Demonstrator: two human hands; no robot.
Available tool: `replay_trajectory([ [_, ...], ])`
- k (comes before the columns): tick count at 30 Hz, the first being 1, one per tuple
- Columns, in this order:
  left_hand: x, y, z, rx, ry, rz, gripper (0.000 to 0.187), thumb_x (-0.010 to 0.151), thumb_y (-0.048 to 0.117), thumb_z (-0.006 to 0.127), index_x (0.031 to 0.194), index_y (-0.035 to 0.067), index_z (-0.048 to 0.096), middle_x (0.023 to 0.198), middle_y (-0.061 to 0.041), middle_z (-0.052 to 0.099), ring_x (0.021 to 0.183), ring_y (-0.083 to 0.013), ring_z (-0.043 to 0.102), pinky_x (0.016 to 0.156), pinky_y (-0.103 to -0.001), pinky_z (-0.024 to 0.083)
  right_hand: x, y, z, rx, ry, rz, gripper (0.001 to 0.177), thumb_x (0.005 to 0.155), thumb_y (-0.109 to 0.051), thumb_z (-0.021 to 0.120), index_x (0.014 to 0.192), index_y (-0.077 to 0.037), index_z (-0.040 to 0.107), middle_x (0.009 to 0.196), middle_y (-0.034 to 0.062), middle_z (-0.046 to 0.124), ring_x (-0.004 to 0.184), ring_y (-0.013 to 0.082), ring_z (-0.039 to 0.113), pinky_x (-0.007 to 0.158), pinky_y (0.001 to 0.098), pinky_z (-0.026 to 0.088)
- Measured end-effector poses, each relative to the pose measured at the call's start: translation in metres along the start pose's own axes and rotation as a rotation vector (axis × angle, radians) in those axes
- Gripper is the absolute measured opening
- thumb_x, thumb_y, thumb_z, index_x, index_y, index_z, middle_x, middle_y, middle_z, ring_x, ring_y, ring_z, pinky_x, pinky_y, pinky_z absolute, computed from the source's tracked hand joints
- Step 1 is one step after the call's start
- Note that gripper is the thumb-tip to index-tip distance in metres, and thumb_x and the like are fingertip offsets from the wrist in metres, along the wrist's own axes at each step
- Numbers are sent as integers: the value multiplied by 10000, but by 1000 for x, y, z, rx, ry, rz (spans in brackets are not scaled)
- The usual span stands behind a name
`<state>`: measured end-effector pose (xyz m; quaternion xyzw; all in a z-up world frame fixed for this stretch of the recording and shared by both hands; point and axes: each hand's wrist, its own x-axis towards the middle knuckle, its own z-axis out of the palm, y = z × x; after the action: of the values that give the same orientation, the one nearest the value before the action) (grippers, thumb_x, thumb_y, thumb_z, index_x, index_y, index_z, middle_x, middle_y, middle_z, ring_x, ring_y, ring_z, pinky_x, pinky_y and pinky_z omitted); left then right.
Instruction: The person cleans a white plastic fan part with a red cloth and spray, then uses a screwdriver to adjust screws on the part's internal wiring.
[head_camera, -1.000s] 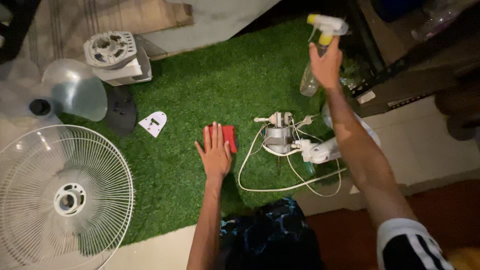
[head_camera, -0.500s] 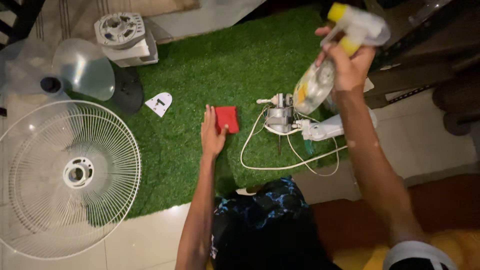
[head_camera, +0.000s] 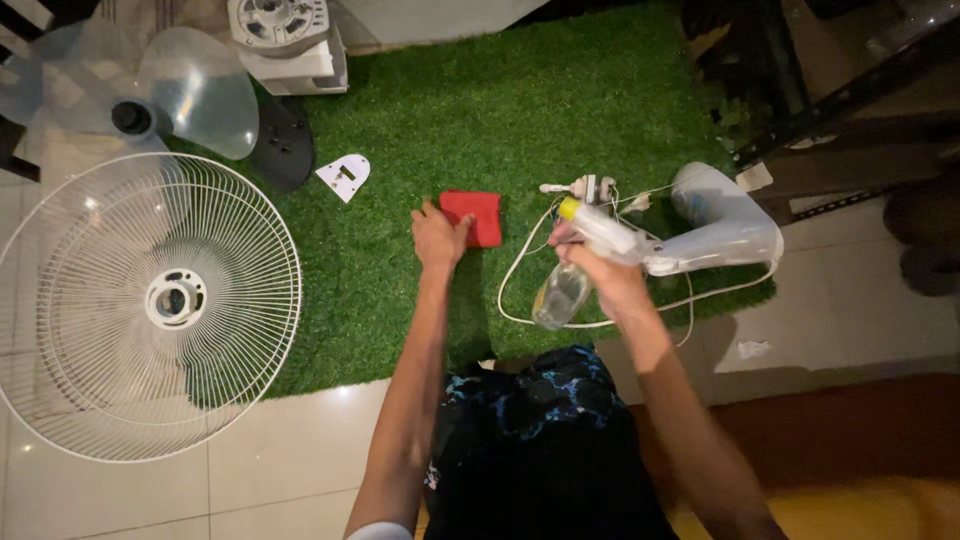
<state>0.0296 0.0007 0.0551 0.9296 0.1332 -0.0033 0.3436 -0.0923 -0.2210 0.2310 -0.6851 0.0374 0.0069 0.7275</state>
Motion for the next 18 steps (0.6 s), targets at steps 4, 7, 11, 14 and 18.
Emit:
replay_trajectory([
  [4,12,5,-7,95,-241,-159,823,762,628,833,1272,7,652,1330,-267,632,1177,-404,656,972,-483,533,-12,13,7,-79,58,41,173,874,-123,799,1021,-59,734,971,1,699,880,90,634,744,244,503],
  [7,19,5,-11,24,-369,-292,724,726,646,811,1122,40,781,1223,-217,736,1112,-348,720,945,-456,561,-15,11,11,-98,87,70,162,889,-151,804,1005,-59,738,901,-12,674,806,75,598,687,241,464],
  [11,20,-4,6,-86,-197,-126,677,667,575,910,1046,35,757,1097,-218,685,990,-345,687,854,-449,548,-21,13,12,-113,106,92,217,878,-204,774,1043,-73,720,889,-35,680,781,65,601,681,235,478],
  [14,13,-11,28,-292,-141,14,619,678,476,902,1043,11,718,1052,-200,726,949,-324,721,866,-415,566,-24,14,9,-172,50,48,263,965,-291,708,1042,-40,732,863,-23,664,791,75,593,718,232,474],
  [18,0,-6,37,-552,-159,-41,552,788,370,839,1152,-2,654,1109,-186,780,993,-301,760,925,-397,579,-26,19,12,-244,50,19,324,1023,-338,640,1054,-34,748,812,-11,647,771,78,592,726,232,478],
])
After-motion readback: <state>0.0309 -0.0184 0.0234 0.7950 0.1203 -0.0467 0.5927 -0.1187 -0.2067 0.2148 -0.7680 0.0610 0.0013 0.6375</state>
